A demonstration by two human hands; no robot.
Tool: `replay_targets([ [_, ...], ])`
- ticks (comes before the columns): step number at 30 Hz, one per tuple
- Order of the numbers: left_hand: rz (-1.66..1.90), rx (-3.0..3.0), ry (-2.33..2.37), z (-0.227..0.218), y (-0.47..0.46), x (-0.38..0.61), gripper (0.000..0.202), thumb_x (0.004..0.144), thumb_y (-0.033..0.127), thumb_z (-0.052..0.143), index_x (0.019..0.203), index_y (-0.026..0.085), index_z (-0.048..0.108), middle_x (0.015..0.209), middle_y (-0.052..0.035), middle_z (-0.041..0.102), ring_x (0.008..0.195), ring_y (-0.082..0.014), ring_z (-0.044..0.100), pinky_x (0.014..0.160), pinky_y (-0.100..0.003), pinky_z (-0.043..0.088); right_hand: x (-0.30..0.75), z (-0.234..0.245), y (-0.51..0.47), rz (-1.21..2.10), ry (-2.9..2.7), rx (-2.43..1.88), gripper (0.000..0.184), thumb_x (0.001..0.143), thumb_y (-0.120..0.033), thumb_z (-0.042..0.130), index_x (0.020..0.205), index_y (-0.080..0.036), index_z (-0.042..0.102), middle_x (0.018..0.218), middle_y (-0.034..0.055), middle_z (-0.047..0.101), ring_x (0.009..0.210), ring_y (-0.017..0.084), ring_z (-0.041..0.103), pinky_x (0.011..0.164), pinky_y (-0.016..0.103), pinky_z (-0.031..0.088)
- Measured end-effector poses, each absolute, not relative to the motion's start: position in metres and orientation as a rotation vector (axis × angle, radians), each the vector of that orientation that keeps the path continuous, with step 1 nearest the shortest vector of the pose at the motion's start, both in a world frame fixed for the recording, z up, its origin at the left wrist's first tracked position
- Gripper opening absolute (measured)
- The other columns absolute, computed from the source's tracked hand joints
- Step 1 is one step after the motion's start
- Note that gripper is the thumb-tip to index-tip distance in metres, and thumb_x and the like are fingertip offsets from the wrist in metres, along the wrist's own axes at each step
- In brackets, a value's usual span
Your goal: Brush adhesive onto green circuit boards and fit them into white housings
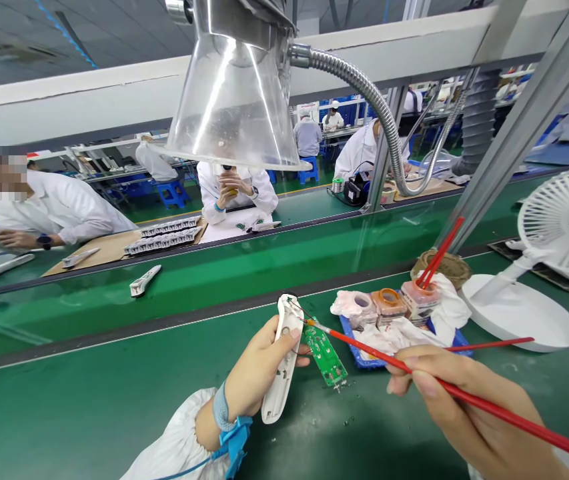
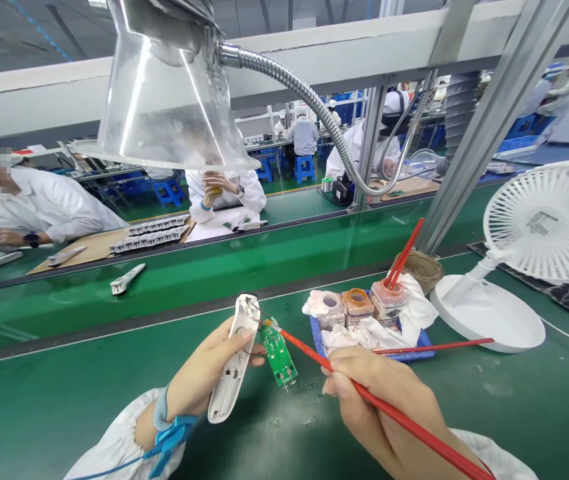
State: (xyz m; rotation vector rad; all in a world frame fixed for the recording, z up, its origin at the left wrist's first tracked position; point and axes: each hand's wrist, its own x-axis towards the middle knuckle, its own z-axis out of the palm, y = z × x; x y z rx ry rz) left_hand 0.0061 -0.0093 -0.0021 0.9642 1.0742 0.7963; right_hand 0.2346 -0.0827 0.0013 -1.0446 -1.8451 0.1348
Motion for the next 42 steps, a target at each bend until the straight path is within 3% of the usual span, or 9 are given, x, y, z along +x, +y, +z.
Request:
replay_targets([
  [8, 0.776, 0.956, 1.087, -0.002, -0.009, 0.005, 0.026, 0.08, 0.031, 0.06, 0.102, 0.017, 0.055, 0.084, -0.0012, 0.058, 0.077, -0.0141, 0.061, 0.074, -0.029, 0.053, 0.244, 0.007, -0.087, 0.125, -1.736, -1.109, 0.014, 0.085, -0.015, 0.048, 0.081, -0.024, 0.057, 0.072, -0.0024, 0.063, 0.072, 0.013, 0.063, 0.069, 0.021, 0.05],
  [13, 0.752, 0.942, 1.1, -0.001, -0.007, 0.001, 0.026, 0.081, 0.028, 0.058, 0.104, 0.018, 0.053, 0.082, -0.0008, 0.059, 0.078, -0.0144, 0.062, 0.074, -0.027, 0.053, 0.27, 0.017, -0.071, 0.003, -1.406, -1.344, 0.017, 0.087, -0.028, 0.047, 0.073, -0.022, 0.056, 0.062, 0.0004, 0.059, 0.063, 0.018, 0.059, 0.062, 0.03, 0.045],
  [16, 0.724, 0.929, 1.12, -0.002, -0.007, 0.001, 0.028, 0.082, 0.028, 0.058, 0.107, 0.018, 0.051, 0.08, -0.0012, 0.059, 0.077, -0.0142, 0.062, 0.074, -0.027, 0.053, 0.284, 0.015, -0.044, 0.041, -1.599, -1.515, 0.029, 0.088, -0.033, 0.043, 0.064, -0.02, 0.051, 0.057, 0.0004, 0.057, 0.055, 0.016, 0.056, 0.055, 0.028, 0.041],
  [22, 0.738, 0.861, 1.103, -0.001, -0.007, 0.004, 0.026, 0.079, 0.028, 0.062, 0.101, 0.017, 0.054, 0.079, -0.001, 0.059, 0.074, -0.0141, 0.063, 0.075, -0.028, 0.054, 0.273, -0.005, 0.017, 0.202, -1.886, -1.654, 0.029, 0.087, -0.028, 0.036, 0.059, -0.02, 0.042, 0.05, -0.0011, 0.052, 0.047, 0.014, 0.053, 0.05, 0.024, 0.034],
  [26, 0.733, 0.823, 1.112, 0.002, -0.009, 0.0, 0.021, 0.079, 0.026, 0.062, 0.096, 0.016, 0.056, 0.073, -0.0013, 0.059, 0.07, -0.0135, 0.062, 0.071, -0.027, 0.054, 0.265, -0.011, 0.031, 0.228, -1.912, -1.631, 0.024, 0.085, -0.023, 0.038, 0.062, -0.02, 0.042, 0.048, -0.0026, 0.052, 0.047, 0.013, 0.054, 0.049, 0.024, 0.033],
  [32, 0.751, 0.735, 1.139, 0.001, -0.005, -0.005, 0.009, 0.08, 0.02, 0.06, 0.086, 0.015, 0.056, 0.066, 0.0006, 0.055, 0.067, -0.0115, 0.059, 0.079, -0.033, 0.055, 0.279, 0.003, 0.004, 0.08, -1.837, -1.557, 0.028, 0.089, -0.031, 0.036, 0.064, -0.02, 0.044, 0.054, -0.0011, 0.052, 0.049, 0.013, 0.052, 0.051, 0.025, 0.034],
  [42, 0.784, 0.641, 1.116, -0.003, 0.0, 0.002, 0.015, 0.08, 0.021, 0.06, 0.092, 0.014, 0.057, 0.068, -0.0022, 0.06, 0.07, -0.0155, 0.064, 0.078, -0.035, 0.056, 0.285, -0.011, -0.037, -0.06, -1.941, -1.239, 0.013, 0.088, -0.017, 0.043, 0.078, -0.018, 0.05, 0.061, -0.0015, 0.053, 0.054, 0.012, 0.051, 0.054, 0.025, 0.04],
])
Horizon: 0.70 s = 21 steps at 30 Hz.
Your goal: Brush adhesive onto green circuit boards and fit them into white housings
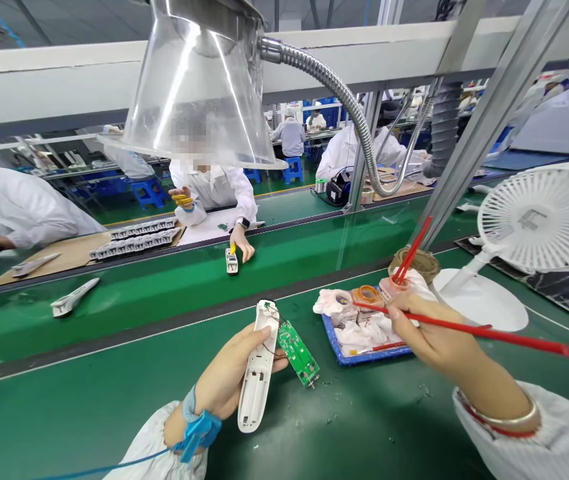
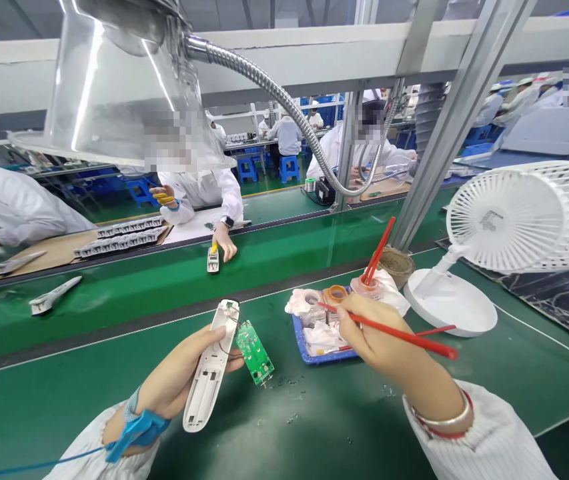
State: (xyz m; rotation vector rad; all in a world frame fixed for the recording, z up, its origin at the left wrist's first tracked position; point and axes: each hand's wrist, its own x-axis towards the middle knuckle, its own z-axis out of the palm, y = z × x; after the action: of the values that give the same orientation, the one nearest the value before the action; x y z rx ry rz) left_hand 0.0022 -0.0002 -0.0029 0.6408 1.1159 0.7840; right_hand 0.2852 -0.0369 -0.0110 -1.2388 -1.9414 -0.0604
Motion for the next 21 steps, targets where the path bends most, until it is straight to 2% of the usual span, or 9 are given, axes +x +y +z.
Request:
replay_targets([
  [3, 0.802, 0.588, 1.154, -0.003, 0.0, 0.002, 0.017, 0.082, 0.026, 0.058, 0.09, 0.011, 0.058, 0.069, -0.0055, 0.063, 0.071, -0.0185, 0.065, 0.077, -0.036, 0.056, 0.285, -0.013, -0.049, -0.049, -2.015, -1.165, 0.013, 0.087, -0.013, 0.041, 0.076, -0.018, 0.047, 0.062, -0.0012, 0.052, 0.052, 0.011, 0.05, 0.049, 0.023, 0.037],
  [7, 0.82, 0.532, 1.159, -0.002, 0.001, 0.003, 0.024, 0.084, 0.031, 0.054, 0.09, 0.009, 0.06, 0.069, -0.0075, 0.064, 0.071, -0.0197, 0.066, 0.079, -0.039, 0.056, 0.286, -0.017, -0.057, -0.087, -1.959, -1.149, 0.012, 0.087, -0.012, 0.041, 0.08, -0.018, 0.048, 0.069, 0.0022, 0.057, 0.061, 0.013, 0.055, 0.056, 0.025, 0.042],
  [12, 0.811, 0.516, 1.15, -0.001, 0.0, 0.005, 0.025, 0.083, 0.032, 0.055, 0.091, 0.009, 0.062, 0.07, -0.0076, 0.065, 0.07, -0.0196, 0.066, 0.081, -0.04, 0.055, 0.284, -0.021, -0.059, -0.045, -1.913, -1.135, 0.014, 0.086, -0.009, 0.041, 0.077, -0.018, 0.048, 0.066, 0.001, 0.055, 0.058, 0.013, 0.055, 0.054, 0.025, 0.043],
  [17, 0.804, 0.523, 1.134, -0.002, 0.0, 0.007, 0.026, 0.083, 0.033, 0.055, 0.09, 0.009, 0.061, 0.068, -0.0083, 0.065, 0.07, -0.0204, 0.066, 0.082, -0.042, 0.054, 0.284, -0.022, -0.062, -0.032, -1.898, -1.197, 0.018, 0.087, -0.013, 0.041, 0.074, -0.019, 0.05, 0.066, 0.0016, 0.058, 0.059, 0.014, 0.057, 0.055, 0.025, 0.045],
  [21, 0.795, 0.539, 1.114, -0.002, -0.001, 0.007, 0.029, 0.084, 0.034, 0.053, 0.094, 0.008, 0.061, 0.069, -0.0087, 0.065, 0.07, -0.0205, 0.065, 0.082, -0.042, 0.054, 0.282, -0.024, -0.063, -0.109, -1.825, -1.239, 0.014, 0.087, -0.014, 0.044, 0.079, -0.019, 0.053, 0.067, 0.0007, 0.061, 0.061, 0.014, 0.06, 0.057, 0.024, 0.047],
])
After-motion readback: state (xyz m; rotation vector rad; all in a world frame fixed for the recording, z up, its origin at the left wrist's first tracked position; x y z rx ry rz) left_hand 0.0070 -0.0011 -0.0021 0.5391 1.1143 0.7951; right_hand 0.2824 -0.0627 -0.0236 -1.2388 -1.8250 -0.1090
